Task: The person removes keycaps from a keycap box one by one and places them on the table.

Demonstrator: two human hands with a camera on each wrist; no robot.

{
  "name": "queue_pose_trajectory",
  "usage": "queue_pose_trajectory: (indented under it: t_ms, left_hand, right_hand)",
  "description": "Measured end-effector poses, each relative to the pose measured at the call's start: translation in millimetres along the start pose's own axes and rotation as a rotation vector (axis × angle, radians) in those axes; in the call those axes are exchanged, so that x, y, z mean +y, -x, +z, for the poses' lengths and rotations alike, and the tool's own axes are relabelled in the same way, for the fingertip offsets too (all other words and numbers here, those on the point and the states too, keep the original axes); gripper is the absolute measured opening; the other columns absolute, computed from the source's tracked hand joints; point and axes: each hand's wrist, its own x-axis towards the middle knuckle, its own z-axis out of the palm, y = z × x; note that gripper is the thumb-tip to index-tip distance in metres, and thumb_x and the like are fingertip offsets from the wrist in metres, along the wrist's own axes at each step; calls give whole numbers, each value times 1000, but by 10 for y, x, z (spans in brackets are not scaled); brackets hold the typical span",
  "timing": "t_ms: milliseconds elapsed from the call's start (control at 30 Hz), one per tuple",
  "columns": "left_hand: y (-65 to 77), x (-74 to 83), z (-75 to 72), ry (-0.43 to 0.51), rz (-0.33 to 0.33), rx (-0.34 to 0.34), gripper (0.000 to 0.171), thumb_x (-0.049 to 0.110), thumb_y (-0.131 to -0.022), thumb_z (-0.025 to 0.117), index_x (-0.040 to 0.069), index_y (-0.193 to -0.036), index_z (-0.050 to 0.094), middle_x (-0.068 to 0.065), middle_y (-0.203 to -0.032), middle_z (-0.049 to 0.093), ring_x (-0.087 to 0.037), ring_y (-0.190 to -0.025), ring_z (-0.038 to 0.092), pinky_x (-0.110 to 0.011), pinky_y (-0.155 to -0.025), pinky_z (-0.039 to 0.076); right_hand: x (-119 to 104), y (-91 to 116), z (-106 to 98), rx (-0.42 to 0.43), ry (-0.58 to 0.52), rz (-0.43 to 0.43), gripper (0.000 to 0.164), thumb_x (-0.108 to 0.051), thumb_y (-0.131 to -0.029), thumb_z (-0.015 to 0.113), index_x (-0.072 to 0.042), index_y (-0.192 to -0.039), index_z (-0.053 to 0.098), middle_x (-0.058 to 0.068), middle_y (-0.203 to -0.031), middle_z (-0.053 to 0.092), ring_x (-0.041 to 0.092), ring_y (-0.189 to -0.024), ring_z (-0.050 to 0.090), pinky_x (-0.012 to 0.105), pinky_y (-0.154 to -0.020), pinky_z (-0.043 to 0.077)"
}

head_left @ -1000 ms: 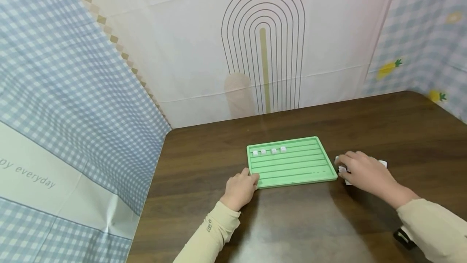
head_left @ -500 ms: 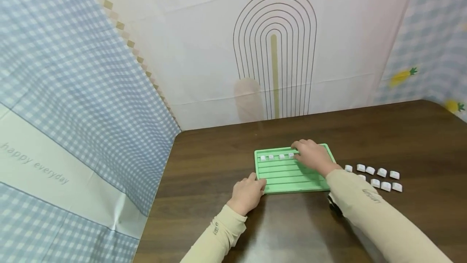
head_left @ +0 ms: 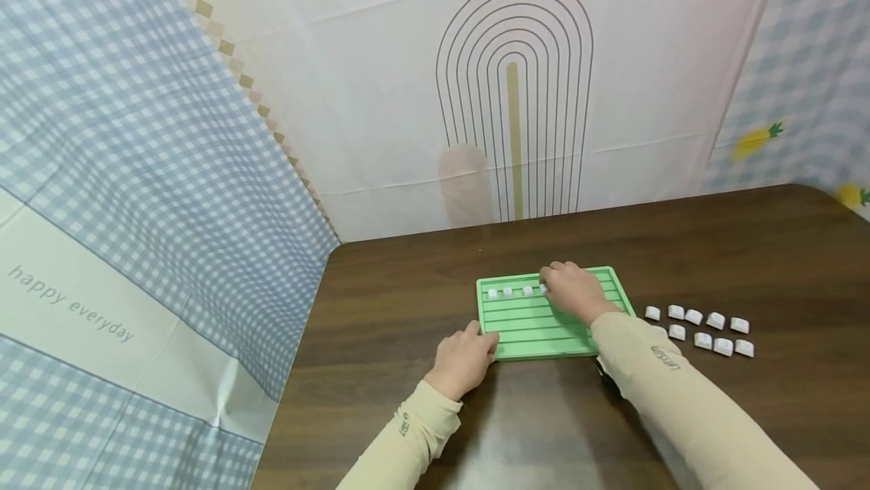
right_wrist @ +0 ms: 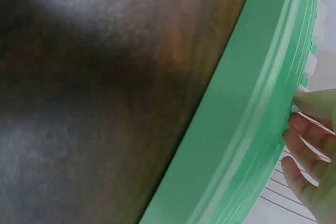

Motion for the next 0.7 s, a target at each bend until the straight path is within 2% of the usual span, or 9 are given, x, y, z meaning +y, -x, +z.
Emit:
queue_pose_trajectory:
  t_ms: [100,200,300,400,467,567,700]
  left_hand:
    - [7,-5,6,-9,5,-10,18,24,-84,64,18,-74,51,-1,-75,49,-14,-51,44,-24,-42,32]
    - [6,-19,-1,-13,10,-7,17,24,-84,63,17,-74,51,-1,-75,49,-13,-50,42,-24,-41,30]
    - [-17,2,-7,5,15,2,18,23,-85,63,17,-74,50,-2,-74,48,-12,-49,40,-23,-41,29]
    - [-23,0,-16,35,16,-1,18,22,-85,63,17,-74,49,-2,-74,47,-12,-49,37,-24,-41,28]
    - [-19,-14,-18,50,14,-1,19,21,-85,63,16,-74,49,-2,-74,46,-12,-49,35,-24,-42,27]
    - [-9,-32,-21,63,19,-4,19,21,-85,63,16,-73,48,-2,-74,46,-12,-49,34,-24,-42,27]
    - [-4,-23,-23,68,38,-19,19,20,-85,63,15,-73,48,-2,-73,45,-11,-49,34,-24,-41,27]
  right_hand:
    - [10,57,-18,51,12,-43,14,-13,-86,60,-5,-97,63,12,-93,64,28,-83,56,40,-62,52]
    - [27,179,-182,124,7,-99,13,-15,-85,61,-5,-95,63,10,-90,64,26,-82,57,39,-60,52]
    - [126,447,-460,151,-13,-101,15,-15,-85,61,-6,-97,62,9,-93,64,26,-86,57,42,-65,52]
    - [282,823,-638,166,3,-74,17,-15,-85,62,-6,-99,62,10,-95,65,26,-87,57,44,-66,51]
    - [412,1090,-664,178,22,-48,17,-15,-84,63,-6,-98,62,9,-93,65,26,-83,56,42,-62,49]
    - [604,1442,-596,184,63,-11,14,-15,-79,66,-8,-92,64,7,-86,64,24,-77,56,40,-55,48]
    - [793,1733,-455,148,75,36,8,-12,-76,68,-11,-83,64,4,-80,62,23,-71,57,41,-53,49]
